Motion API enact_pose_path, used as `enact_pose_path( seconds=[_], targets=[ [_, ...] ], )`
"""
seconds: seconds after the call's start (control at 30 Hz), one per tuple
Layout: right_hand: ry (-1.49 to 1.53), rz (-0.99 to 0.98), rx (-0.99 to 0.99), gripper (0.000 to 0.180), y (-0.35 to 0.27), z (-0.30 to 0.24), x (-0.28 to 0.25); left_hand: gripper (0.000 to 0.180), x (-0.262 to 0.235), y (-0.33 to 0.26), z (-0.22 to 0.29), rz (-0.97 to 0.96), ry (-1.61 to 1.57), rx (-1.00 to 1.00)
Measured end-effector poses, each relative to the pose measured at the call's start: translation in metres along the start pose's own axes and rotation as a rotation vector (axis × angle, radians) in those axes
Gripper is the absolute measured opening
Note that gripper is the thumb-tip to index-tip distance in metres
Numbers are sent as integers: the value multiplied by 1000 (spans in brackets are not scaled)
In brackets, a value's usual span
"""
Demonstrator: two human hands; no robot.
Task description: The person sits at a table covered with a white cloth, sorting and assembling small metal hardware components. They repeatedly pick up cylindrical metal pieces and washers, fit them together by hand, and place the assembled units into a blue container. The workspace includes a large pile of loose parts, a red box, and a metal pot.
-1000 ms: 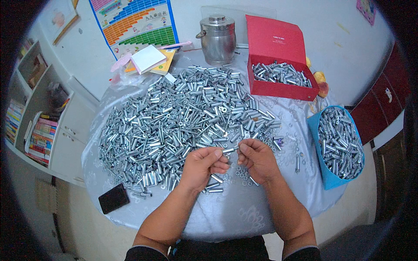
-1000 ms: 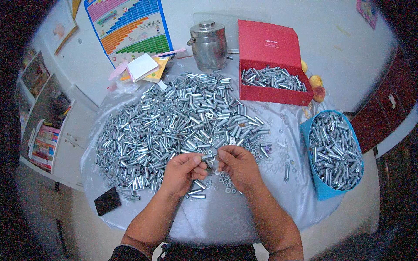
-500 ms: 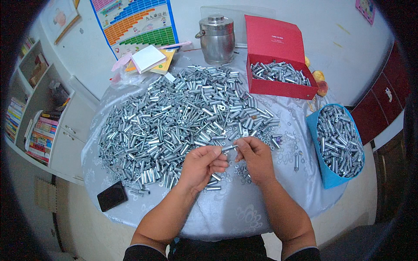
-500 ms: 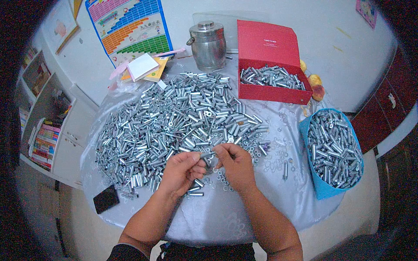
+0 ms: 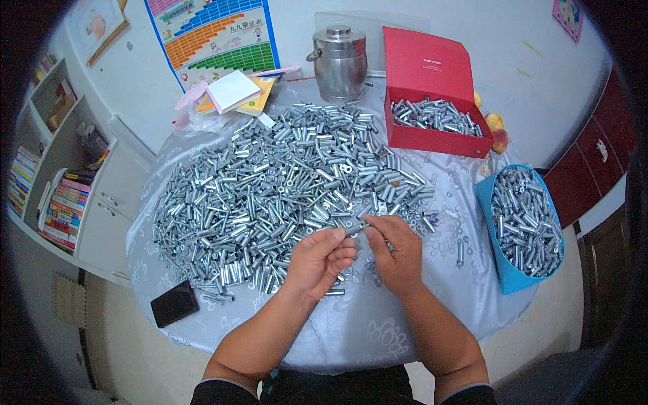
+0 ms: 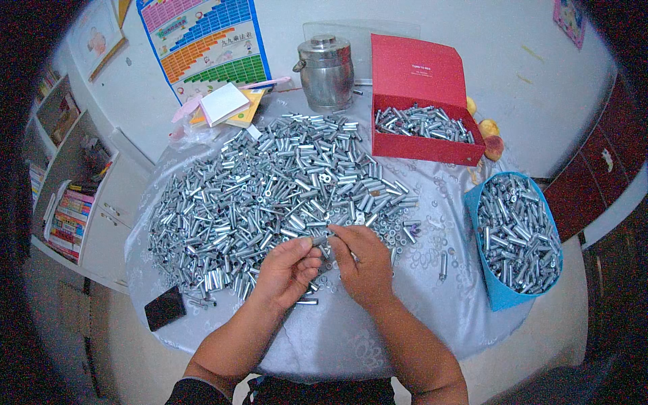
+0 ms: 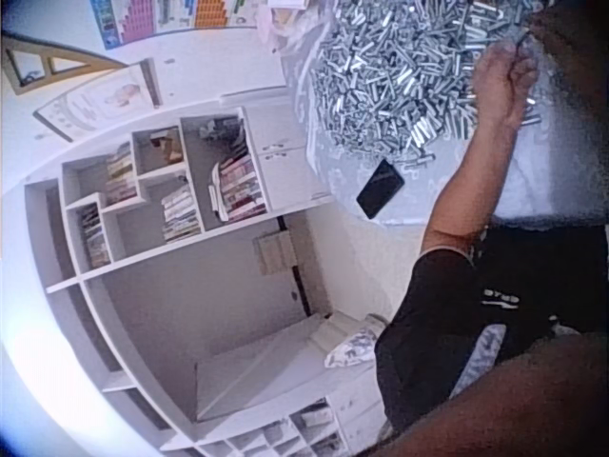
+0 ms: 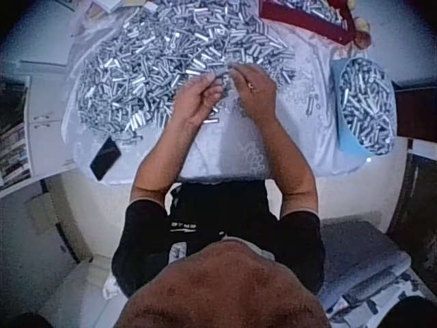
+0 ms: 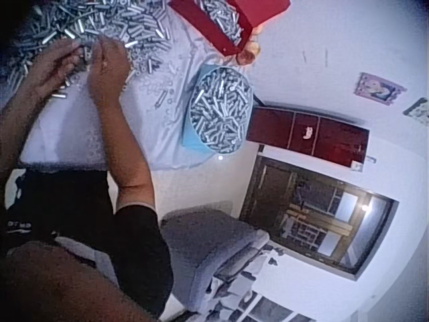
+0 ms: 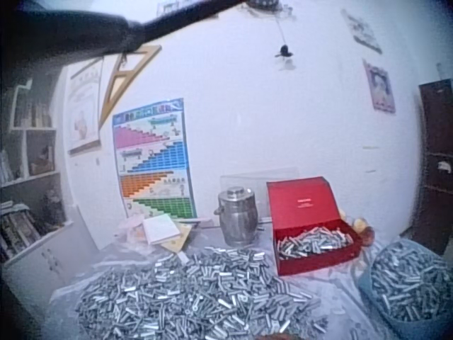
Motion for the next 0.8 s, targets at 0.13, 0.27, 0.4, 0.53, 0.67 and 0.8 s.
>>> enact_pose_path(
  seconds=[0.13, 0.27, 0.4, 0.53, 0.67, 0.8],
  targets=[
    [261, -37, 181, 21, -1, 12, 4, 15, -2, 0, 0, -4, -6, 4],
    [454, -101, 330, 26, -1, 27, 12, 15, 0, 0, 1, -8, -3, 5],
    [832, -137, 522, 27, -11, 50, 25, 15, 0, -1, 2, 7, 3, 13],
    [962, -119, 597, 28, -13, 51, 30, 16, 0, 0, 3, 12, 25, 14],
    [943, -153, 609, 24, -12, 48, 32, 16, -1, -1, 3, 19, 40, 15],
    [680, -194, 523, 24, -9, 46, 28, 16, -3, 1, 1, -24, 52, -3]
  ],
)
Point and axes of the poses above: each hand's wrist, its own y-axis towards the middle knuckle, its own x-axis out of the palm, z = x × y, the point moved 8 cm from there along y, towards the middle knuckle, and after that the axes turned 5 degrees about -z, right-handed, at the moved point
